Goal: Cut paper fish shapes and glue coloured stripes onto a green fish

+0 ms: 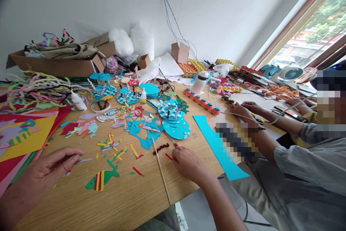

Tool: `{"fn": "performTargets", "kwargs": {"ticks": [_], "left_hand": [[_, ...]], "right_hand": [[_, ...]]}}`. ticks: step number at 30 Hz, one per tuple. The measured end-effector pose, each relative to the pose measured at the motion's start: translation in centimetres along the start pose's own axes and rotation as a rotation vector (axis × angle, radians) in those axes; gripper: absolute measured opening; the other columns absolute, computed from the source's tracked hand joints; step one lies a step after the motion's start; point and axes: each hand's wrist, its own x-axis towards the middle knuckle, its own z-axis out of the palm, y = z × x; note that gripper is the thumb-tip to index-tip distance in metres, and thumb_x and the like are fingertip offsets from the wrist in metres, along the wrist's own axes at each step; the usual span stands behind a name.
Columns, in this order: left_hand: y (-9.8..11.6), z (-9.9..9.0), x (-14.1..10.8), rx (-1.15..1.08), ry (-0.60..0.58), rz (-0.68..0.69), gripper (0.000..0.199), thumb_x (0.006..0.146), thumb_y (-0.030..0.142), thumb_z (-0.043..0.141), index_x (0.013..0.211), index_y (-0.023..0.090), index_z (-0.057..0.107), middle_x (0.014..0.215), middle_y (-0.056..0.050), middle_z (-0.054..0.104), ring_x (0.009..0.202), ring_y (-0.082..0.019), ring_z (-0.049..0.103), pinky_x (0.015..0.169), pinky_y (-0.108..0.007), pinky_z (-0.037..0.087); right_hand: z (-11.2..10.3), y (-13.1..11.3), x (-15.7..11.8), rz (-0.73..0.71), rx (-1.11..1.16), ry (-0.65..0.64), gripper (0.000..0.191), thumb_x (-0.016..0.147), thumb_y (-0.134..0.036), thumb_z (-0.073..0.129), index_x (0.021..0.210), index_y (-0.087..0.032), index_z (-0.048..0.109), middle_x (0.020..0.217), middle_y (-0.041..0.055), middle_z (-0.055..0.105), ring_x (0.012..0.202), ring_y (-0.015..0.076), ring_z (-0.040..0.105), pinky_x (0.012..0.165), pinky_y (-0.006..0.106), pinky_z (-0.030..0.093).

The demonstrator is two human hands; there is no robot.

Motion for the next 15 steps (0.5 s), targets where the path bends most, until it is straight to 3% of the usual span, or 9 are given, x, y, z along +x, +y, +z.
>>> {"fn": "performTargets", "kwargs": {"ticks": [2,6,8,11,15], "left_hand": [[0.4,0.6,0.1,-0.082,-0.031,-0.018,0.023,0.068,0.043,0.051,0.075,0.025,0.064,0.075,0.002,0.069,0.075,-0.020,0.063,0.064,-0.025,0.047],[2.5,3.0,0.3,-0.260,-0.212,0.043,0.024,0.074,0.040,0.048,0.079,0.022,0.062,0.074,-0.001,0.066,0.071,-0.019,0.060,0.060,-0.024,0.045],[3.8,4.2,0.4,-0.363,-0.346,0.088,0.025,0.078,0.039,0.044,0.082,0.020,0.060,0.075,-0.002,0.063,0.072,-0.018,0.058,0.062,-0.024,0.045],[4.7,5.6,0.7,-0.440,-0.453,0.131,0.027,0.080,0.041,0.042,0.081,0.018,0.057,0.067,0.001,0.053,0.063,-0.015,0.052,0.056,-0.024,0.041],[4.1,6.4,1.2,-0.423,-0.459,0.130,0.022,0.076,0.037,0.045,0.064,0.018,0.049,0.059,0.004,0.043,0.056,-0.013,0.041,0.052,-0.023,0.034]], "right_hand": [[-1.3,-1.0,-0.8,0.002,0.060,0.062,0.019,0.076,-0.005,0.042,0.069,-0.017,0.055,0.074,0.0047,0.059,0.066,0.0153,0.053,0.058,0.024,0.037],[-2.3,-5.3,-1.8,-0.100,0.542,0.260,0.013,0.077,-0.010,0.045,0.068,-0.018,0.051,0.068,-0.0006,0.055,0.061,0.0116,0.049,0.056,0.021,0.037],[-1.4,-7.8,-1.5,-0.086,0.763,0.239,0.011,0.076,-0.012,0.047,0.068,-0.018,0.051,0.064,-0.0017,0.054,0.059,0.0112,0.048,0.053,0.021,0.037],[0.7,-10.7,-0.5,-0.041,1.035,0.174,0.009,0.075,-0.017,0.049,0.067,-0.018,0.051,0.060,-0.0020,0.054,0.056,0.0108,0.048,0.050,0.020,0.036],[2.6,-12.4,0.7,-0.031,1.160,0.144,0.007,0.071,-0.018,0.050,0.064,-0.018,0.050,0.058,-0.0024,0.052,0.054,0.0106,0.048,0.050,0.021,0.037]]}}
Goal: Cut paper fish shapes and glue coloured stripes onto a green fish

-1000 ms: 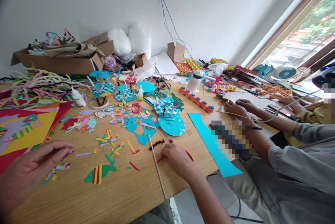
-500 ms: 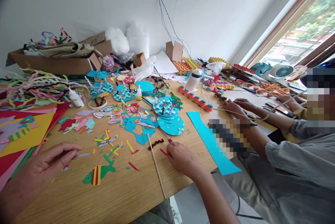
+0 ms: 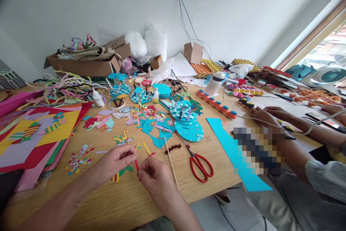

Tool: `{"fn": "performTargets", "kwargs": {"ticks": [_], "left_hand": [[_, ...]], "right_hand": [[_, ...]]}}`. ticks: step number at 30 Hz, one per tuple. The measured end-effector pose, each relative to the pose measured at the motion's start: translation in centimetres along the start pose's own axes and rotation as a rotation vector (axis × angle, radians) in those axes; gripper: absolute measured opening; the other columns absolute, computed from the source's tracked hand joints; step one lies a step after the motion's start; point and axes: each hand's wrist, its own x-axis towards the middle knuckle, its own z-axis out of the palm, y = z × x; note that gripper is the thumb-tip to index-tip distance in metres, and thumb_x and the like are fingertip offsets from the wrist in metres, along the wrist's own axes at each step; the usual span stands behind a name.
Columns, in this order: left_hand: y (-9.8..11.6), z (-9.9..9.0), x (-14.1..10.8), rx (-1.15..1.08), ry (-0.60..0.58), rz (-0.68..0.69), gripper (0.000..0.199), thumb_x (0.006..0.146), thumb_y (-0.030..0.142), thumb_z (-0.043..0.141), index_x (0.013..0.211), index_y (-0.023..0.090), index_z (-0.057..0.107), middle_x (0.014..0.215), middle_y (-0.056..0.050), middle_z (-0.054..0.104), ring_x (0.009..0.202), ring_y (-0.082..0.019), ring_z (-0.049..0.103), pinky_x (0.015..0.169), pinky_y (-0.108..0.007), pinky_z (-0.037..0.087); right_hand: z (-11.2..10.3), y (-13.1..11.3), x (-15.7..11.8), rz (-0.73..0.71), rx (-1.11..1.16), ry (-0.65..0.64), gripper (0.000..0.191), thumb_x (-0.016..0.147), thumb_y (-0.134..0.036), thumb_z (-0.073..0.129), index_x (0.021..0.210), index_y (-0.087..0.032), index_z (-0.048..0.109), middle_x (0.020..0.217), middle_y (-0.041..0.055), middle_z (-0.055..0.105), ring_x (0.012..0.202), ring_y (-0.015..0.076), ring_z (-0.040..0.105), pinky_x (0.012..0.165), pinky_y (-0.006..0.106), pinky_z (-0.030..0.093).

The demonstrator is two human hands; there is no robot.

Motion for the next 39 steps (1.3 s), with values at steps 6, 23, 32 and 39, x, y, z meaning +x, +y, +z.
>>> {"fn": "performTargets", "kwargs": {"ticks": [6,23,32,39], "left_hand": [[-1.0,-0.5,0.0,-0.049,0.032,-0.049,0.019,0.071,0.033,0.047,0.058,0.019,0.044,0.055,0.005,0.039,0.054,-0.011,0.037,0.050,-0.023,0.030],[-0.7,-1.2,-0.7,-0.366,-0.008,-0.185,0.029,0.069,0.043,0.057,0.061,0.017,0.047,0.049,0.007,0.041,0.048,-0.008,0.036,0.047,-0.021,0.028],[-1.8,-2.0,-0.8,-0.315,-0.029,-0.183,0.031,0.069,0.045,0.056,0.061,0.017,0.046,0.051,0.007,0.038,0.049,-0.008,0.034,0.046,-0.021,0.025],[-1.6,-2.3,-1.0,-0.332,-0.009,-0.191,0.033,0.070,0.047,0.057,0.062,0.017,0.046,0.056,0.006,0.040,0.053,-0.009,0.036,0.049,-0.022,0.030]], "right_hand": [[0.9,-0.2,0.5,-0.017,0.049,-0.016,0.008,0.071,-0.018,0.049,0.064,-0.018,0.048,0.058,-0.0025,0.051,0.053,0.0096,0.046,0.049,0.020,0.037],[2.3,1.0,0.6,-0.746,-0.549,0.257,0.020,0.085,-0.008,0.043,0.093,-0.021,0.057,0.081,0.0053,0.058,0.072,0.0146,0.053,0.062,0.025,0.046],[2.5,1.4,1.1,-0.723,-0.542,0.334,0.012,0.086,-0.015,0.048,0.084,-0.019,0.059,0.075,0.0050,0.061,0.069,0.0155,0.057,0.061,0.027,0.048],[2.7,1.3,1.1,-0.708,-0.521,0.309,0.015,0.086,-0.008,0.044,0.084,-0.019,0.054,0.077,0.0046,0.060,0.071,0.0144,0.056,0.064,0.026,0.048]]}}
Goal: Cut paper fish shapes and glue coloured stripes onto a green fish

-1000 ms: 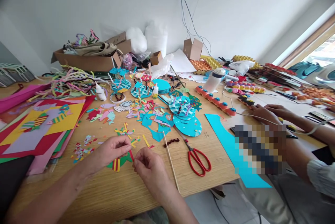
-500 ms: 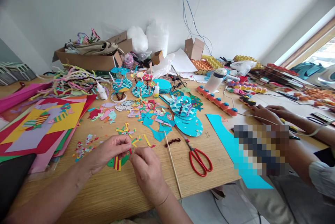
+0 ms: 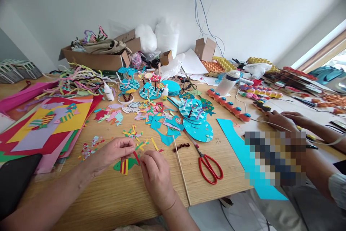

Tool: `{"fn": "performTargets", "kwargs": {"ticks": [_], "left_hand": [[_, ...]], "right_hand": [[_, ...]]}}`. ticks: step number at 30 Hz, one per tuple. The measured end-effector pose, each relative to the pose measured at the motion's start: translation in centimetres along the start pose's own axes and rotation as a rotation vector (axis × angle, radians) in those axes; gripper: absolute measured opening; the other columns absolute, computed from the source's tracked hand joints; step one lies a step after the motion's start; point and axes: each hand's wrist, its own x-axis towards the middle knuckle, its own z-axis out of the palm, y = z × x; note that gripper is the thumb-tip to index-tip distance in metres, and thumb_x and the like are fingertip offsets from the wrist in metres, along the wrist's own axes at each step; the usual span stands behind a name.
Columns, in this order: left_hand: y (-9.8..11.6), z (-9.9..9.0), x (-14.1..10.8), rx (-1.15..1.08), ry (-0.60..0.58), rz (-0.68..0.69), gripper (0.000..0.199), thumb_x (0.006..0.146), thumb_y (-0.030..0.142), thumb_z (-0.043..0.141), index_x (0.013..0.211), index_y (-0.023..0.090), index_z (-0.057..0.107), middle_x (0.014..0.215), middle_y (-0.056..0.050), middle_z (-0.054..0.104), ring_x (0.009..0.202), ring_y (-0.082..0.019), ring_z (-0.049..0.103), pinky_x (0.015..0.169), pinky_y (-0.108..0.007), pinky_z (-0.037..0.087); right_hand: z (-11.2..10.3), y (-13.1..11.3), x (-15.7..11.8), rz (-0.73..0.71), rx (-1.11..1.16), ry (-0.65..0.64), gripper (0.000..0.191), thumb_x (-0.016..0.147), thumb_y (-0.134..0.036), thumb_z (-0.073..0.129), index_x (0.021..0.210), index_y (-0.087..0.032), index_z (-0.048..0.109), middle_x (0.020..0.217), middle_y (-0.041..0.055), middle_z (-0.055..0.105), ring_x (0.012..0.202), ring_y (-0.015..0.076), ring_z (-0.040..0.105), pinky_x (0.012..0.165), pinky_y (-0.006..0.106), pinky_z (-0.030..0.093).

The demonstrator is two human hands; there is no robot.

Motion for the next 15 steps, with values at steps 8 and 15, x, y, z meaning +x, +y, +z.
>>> {"fn": "performTargets", "kwargs": {"ticks": [8,15], "left_hand": [[-0.2,0.3,0.1,0.024,-0.027,-0.001,0.030,0.072,0.045,0.053,0.063,0.017,0.045,0.053,0.006,0.040,0.050,-0.009,0.035,0.047,-0.021,0.027],[-1.3,-0.4,0.8,0.272,-0.009,0.062,0.014,0.070,0.029,0.051,0.063,0.016,0.049,0.058,0.005,0.043,0.054,-0.010,0.041,0.050,-0.021,0.033]], "right_hand": [[0.5,0.5,-0.3,-0.043,0.016,-0.017,0.017,0.086,-0.007,0.045,0.092,-0.019,0.056,0.082,0.0057,0.059,0.074,0.0147,0.055,0.065,0.026,0.048],[0.3,0.6,-1.1,-0.076,-0.028,-0.081,0.018,0.087,-0.011,0.045,0.093,-0.018,0.061,0.081,0.0056,0.061,0.073,0.0145,0.055,0.062,0.025,0.046]]}}
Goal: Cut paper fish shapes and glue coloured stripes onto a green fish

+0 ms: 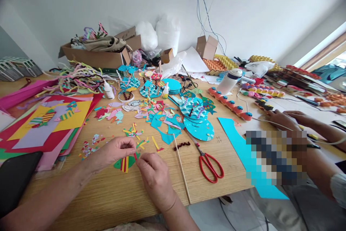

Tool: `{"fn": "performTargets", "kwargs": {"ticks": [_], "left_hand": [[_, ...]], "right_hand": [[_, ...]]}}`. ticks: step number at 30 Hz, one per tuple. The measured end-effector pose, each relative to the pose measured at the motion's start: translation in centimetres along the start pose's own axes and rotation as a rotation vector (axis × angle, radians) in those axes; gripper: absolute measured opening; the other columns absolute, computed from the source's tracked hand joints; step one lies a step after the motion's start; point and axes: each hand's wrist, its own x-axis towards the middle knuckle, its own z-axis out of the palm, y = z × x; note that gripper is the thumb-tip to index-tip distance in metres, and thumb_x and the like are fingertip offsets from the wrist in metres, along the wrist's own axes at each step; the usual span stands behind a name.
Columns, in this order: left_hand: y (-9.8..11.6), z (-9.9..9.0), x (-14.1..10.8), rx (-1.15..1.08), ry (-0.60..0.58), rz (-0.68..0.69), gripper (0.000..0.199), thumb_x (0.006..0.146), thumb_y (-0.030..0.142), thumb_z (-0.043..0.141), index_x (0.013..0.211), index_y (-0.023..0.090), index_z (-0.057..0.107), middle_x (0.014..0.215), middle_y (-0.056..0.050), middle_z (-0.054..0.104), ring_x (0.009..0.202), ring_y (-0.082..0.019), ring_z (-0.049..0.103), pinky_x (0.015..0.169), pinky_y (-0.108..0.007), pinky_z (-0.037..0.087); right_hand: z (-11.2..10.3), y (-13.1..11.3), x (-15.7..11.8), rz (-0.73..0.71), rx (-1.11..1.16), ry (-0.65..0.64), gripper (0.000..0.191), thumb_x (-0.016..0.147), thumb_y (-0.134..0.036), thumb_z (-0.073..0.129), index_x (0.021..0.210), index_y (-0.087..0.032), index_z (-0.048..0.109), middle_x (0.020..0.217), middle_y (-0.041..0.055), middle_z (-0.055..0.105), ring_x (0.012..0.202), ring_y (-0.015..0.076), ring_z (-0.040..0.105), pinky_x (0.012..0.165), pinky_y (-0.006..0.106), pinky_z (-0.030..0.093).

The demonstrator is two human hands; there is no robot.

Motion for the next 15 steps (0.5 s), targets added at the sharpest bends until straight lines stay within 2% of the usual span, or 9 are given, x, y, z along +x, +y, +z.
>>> {"fn": "performTargets", "kwargs": {"ticks": [3,6,11,15], "left_hand": [[-1.0,0.0,0.3,0.091,0.020,0.016,0.007,0.067,0.020,0.052,0.061,0.016,0.052,0.058,0.005,0.046,0.054,-0.009,0.042,0.051,-0.020,0.033],[-2.0,-0.1,0.4,0.208,0.048,0.040,0.008,0.067,0.014,0.053,0.059,0.016,0.054,0.058,0.005,0.047,0.055,-0.010,0.043,0.051,-0.020,0.032],[-3.2,-0.5,0.3,0.372,0.054,0.078,0.011,0.069,0.012,0.054,0.060,0.016,0.058,0.061,0.005,0.052,0.060,-0.011,0.048,0.056,-0.021,0.034],[-3.5,-0.8,0.1,0.460,0.059,0.107,0.014,0.073,0.011,0.051,0.063,0.017,0.059,0.066,0.004,0.054,0.066,-0.012,0.050,0.061,-0.021,0.035]], "right_hand": [[0.4,0.0,-0.4,-0.021,-0.039,-0.061,0.018,0.088,-0.012,0.043,0.092,-0.017,0.061,0.083,0.0061,0.061,0.073,0.0152,0.054,0.062,0.026,0.045],[1.1,-0.2,-0.5,-0.029,-0.068,-0.130,0.019,0.090,-0.014,0.041,0.084,-0.016,0.059,0.081,0.0057,0.061,0.071,0.0154,0.053,0.062,0.026,0.043],[2.2,-0.7,-0.5,-0.051,-0.159,-0.241,0.024,0.092,-0.015,0.036,0.080,-0.016,0.057,0.079,0.0051,0.059,0.070,0.0163,0.050,0.062,0.028,0.040],[2.8,-0.8,-0.4,-0.041,-0.211,-0.316,0.018,0.090,-0.013,0.041,0.081,-0.015,0.056,0.080,0.0051,0.058,0.070,0.0166,0.049,0.063,0.027,0.040]]}}
